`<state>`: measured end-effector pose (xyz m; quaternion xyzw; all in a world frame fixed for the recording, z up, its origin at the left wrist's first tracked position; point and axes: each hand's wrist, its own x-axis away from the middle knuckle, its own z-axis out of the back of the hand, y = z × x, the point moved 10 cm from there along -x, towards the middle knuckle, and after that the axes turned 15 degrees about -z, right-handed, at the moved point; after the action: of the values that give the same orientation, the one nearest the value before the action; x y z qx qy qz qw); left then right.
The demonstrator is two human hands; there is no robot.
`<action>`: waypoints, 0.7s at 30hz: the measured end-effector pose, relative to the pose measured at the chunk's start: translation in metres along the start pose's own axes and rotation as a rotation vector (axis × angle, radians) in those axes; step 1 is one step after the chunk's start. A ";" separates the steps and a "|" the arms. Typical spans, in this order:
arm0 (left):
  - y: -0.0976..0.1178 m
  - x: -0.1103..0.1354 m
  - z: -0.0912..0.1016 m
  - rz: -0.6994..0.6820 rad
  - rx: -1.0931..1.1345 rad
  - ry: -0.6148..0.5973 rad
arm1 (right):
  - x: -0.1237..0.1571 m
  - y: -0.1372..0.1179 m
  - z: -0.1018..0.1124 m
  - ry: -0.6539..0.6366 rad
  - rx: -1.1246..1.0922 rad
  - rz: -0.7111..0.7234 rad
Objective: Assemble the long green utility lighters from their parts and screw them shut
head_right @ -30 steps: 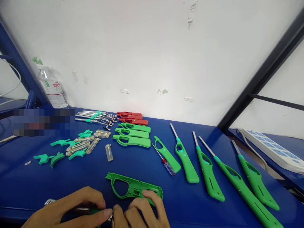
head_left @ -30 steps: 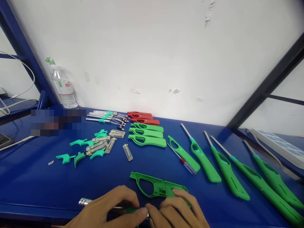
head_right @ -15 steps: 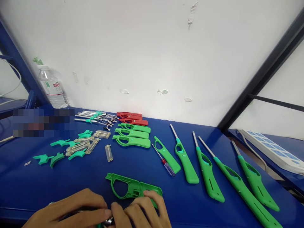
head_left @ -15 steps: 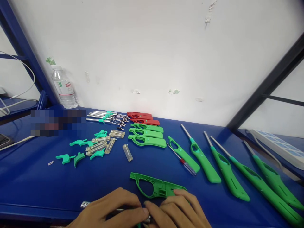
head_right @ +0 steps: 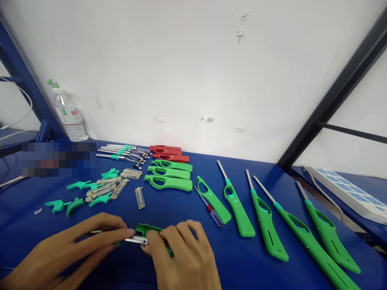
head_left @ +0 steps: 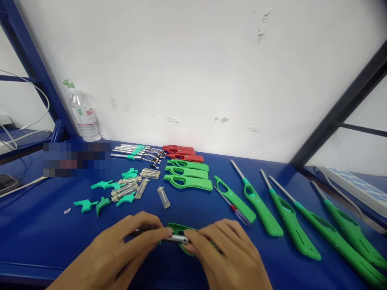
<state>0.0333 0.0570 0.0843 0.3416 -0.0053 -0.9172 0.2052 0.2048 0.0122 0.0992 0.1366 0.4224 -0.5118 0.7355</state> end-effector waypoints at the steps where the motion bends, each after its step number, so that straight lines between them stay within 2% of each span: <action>1: -0.005 -0.001 0.002 0.012 0.005 0.015 | -0.007 -0.003 -0.007 -0.027 -0.002 0.003; 4: -0.017 -0.003 0.003 0.009 0.017 0.064 | -0.020 -0.012 -0.029 -0.084 0.063 0.035; 10: -0.038 0.012 -0.018 0.079 0.044 0.032 | -0.018 -0.016 -0.051 -0.122 0.161 0.070; 14: -0.039 0.016 -0.023 0.119 0.033 -0.019 | -0.015 -0.016 -0.055 -0.133 0.151 0.075; 21: -0.021 0.000 -0.019 0.045 0.093 -0.025 | -0.008 -0.020 -0.046 -0.105 0.098 0.091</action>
<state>0.0372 0.0783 0.0667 0.3390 -0.0583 -0.9153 0.2095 0.1638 0.0377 0.0820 0.1644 0.3508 -0.5046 0.7715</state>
